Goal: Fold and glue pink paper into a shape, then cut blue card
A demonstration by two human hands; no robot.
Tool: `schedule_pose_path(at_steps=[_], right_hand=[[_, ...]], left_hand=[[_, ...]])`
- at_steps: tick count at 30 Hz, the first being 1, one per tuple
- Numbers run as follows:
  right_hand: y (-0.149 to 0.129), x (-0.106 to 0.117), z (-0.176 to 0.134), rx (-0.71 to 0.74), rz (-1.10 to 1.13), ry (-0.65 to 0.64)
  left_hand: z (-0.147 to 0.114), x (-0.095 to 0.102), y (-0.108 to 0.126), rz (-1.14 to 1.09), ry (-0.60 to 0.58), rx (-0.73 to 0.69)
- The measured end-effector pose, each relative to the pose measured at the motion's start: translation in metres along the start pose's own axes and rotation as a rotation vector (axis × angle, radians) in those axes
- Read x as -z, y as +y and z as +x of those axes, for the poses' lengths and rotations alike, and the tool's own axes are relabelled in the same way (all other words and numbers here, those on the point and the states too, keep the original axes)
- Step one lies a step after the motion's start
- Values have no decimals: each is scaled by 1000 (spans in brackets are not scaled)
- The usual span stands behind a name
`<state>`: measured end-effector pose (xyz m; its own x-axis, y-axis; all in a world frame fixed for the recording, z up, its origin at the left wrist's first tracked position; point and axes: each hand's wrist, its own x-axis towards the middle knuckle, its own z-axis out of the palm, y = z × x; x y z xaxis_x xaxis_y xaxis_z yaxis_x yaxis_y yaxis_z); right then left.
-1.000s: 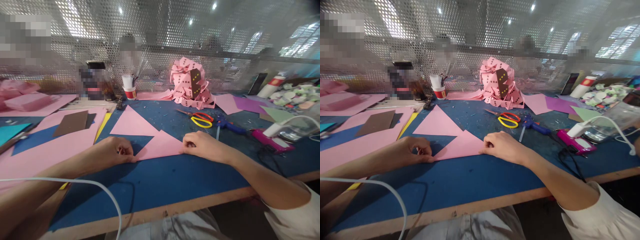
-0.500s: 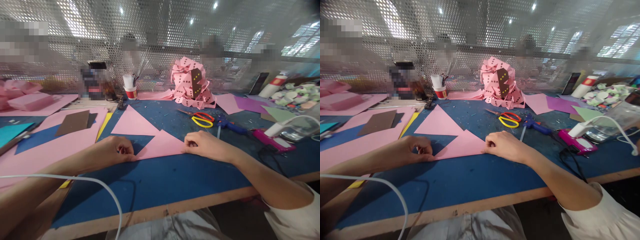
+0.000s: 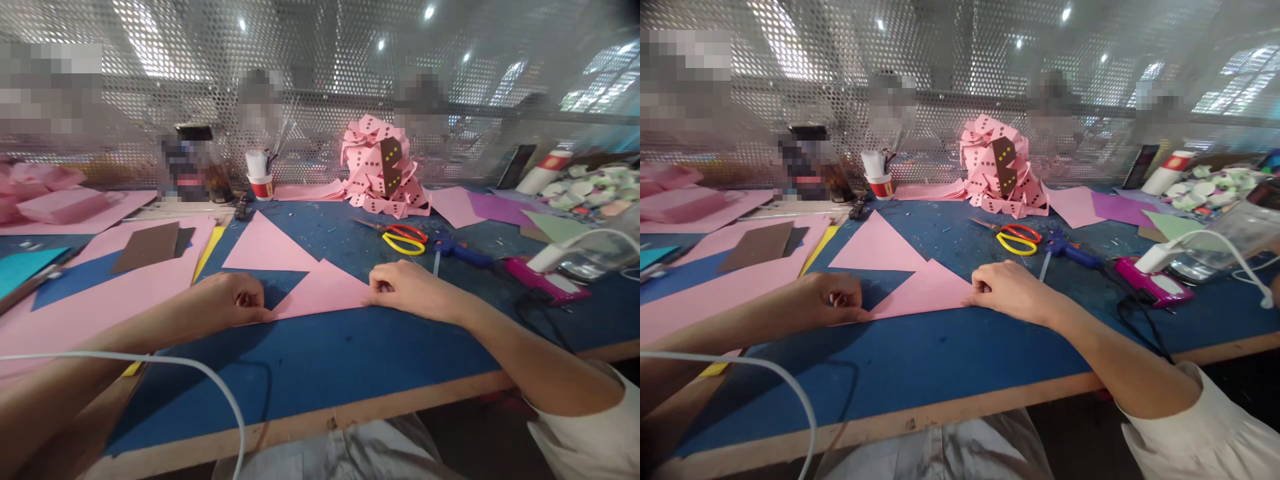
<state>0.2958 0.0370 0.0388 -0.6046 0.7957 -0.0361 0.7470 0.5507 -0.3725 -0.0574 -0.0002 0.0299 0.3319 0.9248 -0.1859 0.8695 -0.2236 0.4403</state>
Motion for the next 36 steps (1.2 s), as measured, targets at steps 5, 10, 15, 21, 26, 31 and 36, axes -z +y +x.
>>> schedule_pose_path(at_steps=[5,10,15,21,26,31,36], right_hand=[[2,-1,1,9,6,-10],[2,0,0,14,12,-20],[1,2,0,9,17,-31],[1,1,1,1,6,-27],[1,2,0,0,-29,-27],[1,2,1,-10,-58,-29],[2,2,3,-16,-42,-44]], left_hand=[[-2,4,4,19,-33,-7],[0,3,2,31,-40,14],[1,2,-1,39,-34,33],[-2,5,6,79,-7,-33],[-5,1,12,-14,13,-211],[-10,-4,13,-4,3,-326],[-14,-3,16,14,-1,-321]])
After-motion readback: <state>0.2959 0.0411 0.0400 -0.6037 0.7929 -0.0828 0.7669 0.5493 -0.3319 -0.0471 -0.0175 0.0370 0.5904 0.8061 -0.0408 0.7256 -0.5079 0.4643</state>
